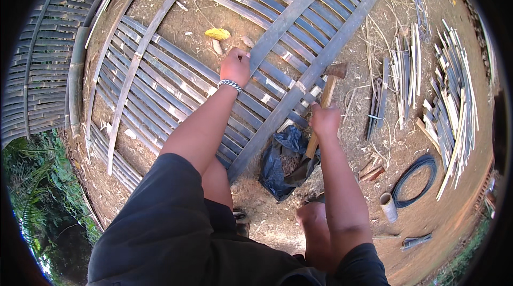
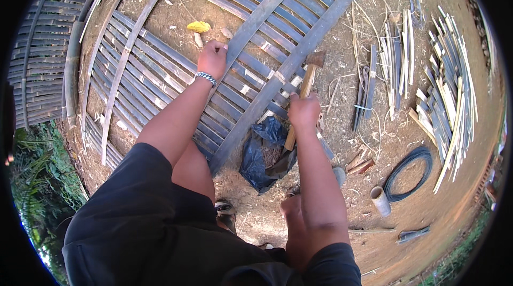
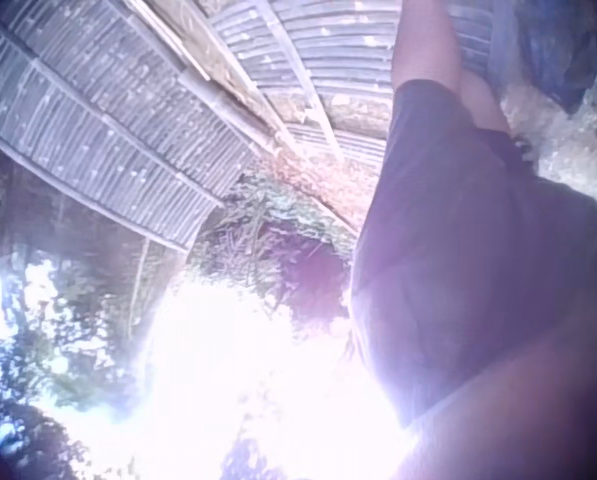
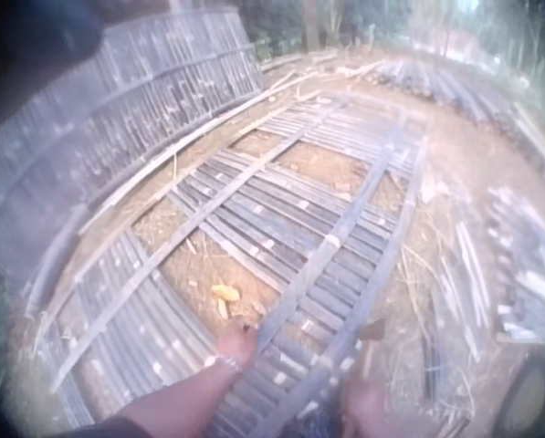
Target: The person builds a bamboo structure, hammering wooden pegs into a lattice of bamboo slats and picking up pegs from a black bag.
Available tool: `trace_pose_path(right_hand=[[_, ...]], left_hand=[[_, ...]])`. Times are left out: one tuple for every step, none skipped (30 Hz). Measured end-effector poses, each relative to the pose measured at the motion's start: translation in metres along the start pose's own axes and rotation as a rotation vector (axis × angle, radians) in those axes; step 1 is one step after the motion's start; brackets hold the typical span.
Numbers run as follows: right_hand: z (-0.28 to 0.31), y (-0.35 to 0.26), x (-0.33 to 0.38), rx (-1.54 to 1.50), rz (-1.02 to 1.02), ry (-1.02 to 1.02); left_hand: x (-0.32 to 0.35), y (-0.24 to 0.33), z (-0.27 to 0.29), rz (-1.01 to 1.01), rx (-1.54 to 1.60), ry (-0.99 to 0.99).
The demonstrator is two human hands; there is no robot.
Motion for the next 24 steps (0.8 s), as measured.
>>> trace_pose_path(right_hand=[[-0.003,0.005,0.000,-0.072,-0.020,-0.002],[-0.007,0.009,0.000,-0.144,-0.039,-0.003],[-0.010,0.008,0.003,-0.212,-0.060,-0.007],[-0.010,0.007,0.006,-0.238,-0.074,-0.004],[-0.009,0.006,0.008,-0.264,-0.088,0.000],[-0.008,0.002,0.011,-0.293,-0.100,0.006],[-0.010,0.003,0.012,-0.313,-0.109,0.017],[-0.011,0.003,0.013,-0.332,-0.118,0.028],[-0.011,0.003,0.015,-0.350,-0.125,0.039],[-0.013,0.002,0.016,-0.359,-0.134,0.028],[-0.014,0.001,0.018,-0.367,-0.142,0.016],[-0.014,0.000,0.020,-0.377,-0.151,0.005],[-0.014,-0.001,0.021,-0.369,-0.161,0.008],[-0.014,-0.001,0.023,-0.361,-0.171,0.010],[-0.014,-0.002,0.024,-0.352,-0.178,0.013],[-0.014,-0.003,0.026,-0.370,-0.174,0.019],[-0.014,-0.004,0.027,-0.388,-0.169,0.024],[-0.014,-0.004,0.028,-0.410,-0.167,0.026],[-0.014,-0.003,0.028,-0.425,-0.174,0.021],[-0.015,0.000,0.027,-0.440,-0.181,0.015],[-0.017,0.000,0.027,-0.453,-0.184,0.008],[-0.018,0.000,0.028,-0.459,-0.188,0.012],[-0.019,0.000,0.031,-0.466,-0.192,0.016],[-0.019,0.000,0.032,-0.474,-0.197,0.021]], left_hand=[[-0.001,0.002,-0.003,0.009,-0.015,-0.003],[-0.002,0.003,-0.004,0.005,0.011,-0.013],[-0.001,0.002,-0.004,0.007,0.036,-0.023],[-0.001,0.001,-0.005,0.008,0.061,-0.034],[-0.002,-0.002,-0.007,0.002,0.072,-0.044],[-0.004,-0.005,-0.008,-0.009,0.084,-0.054],[-0.007,-0.007,-0.009,-0.020,0.095,-0.065],[-0.009,-0.010,-0.010,-0.026,0.102,-0.069],[-0.011,-0.011,-0.011,-0.031,0.110,-0.072],[-0.012,-0.012,-0.012,-0.036,0.118,-0.075],[-0.014,-0.014,-0.012,-0.037,0.128,-0.091],[-0.015,-0.014,-0.012,-0.038,0.138,-0.107],[-0.016,-0.013,-0.013,-0.039,0.147,-0.123],[-0.015,-0.013,-0.014,-0.037,0.149,-0.123],[-0.013,-0.012,-0.012,-0.036,0.155,-0.123],[-0.012,-0.011,-0.011,-0.035,0.161,-0.122],[-0.010,-0.009,-0.010,-0.037,0.156,-0.108],[-0.008,-0.007,-0.009,-0.042,0.146,-0.093],[-0.006,-0.005,-0.009,-0.046,0.137,-0.078],[-0.003,-0.003,-0.009,-0.041,0.119,-0.066],[-0.001,-0.003,-0.008,-0.035,0.103,-0.051],[0.001,-0.004,-0.006,-0.029,0.087,-0.035],[0.002,-0.005,-0.006,-0.030,0.111,-0.026],[0.004,-0.005,-0.007,-0.032,0.133,-0.017]])
Point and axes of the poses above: each hand's wrist, its own x-axis away from the middle knuckle, its own z-axis out of the back of the hand, y = z × x, the point moved 6 cm from there along -x, towards the middle knuckle, and after that the axes turned 3 degrees about z, right-handed, at the moved point
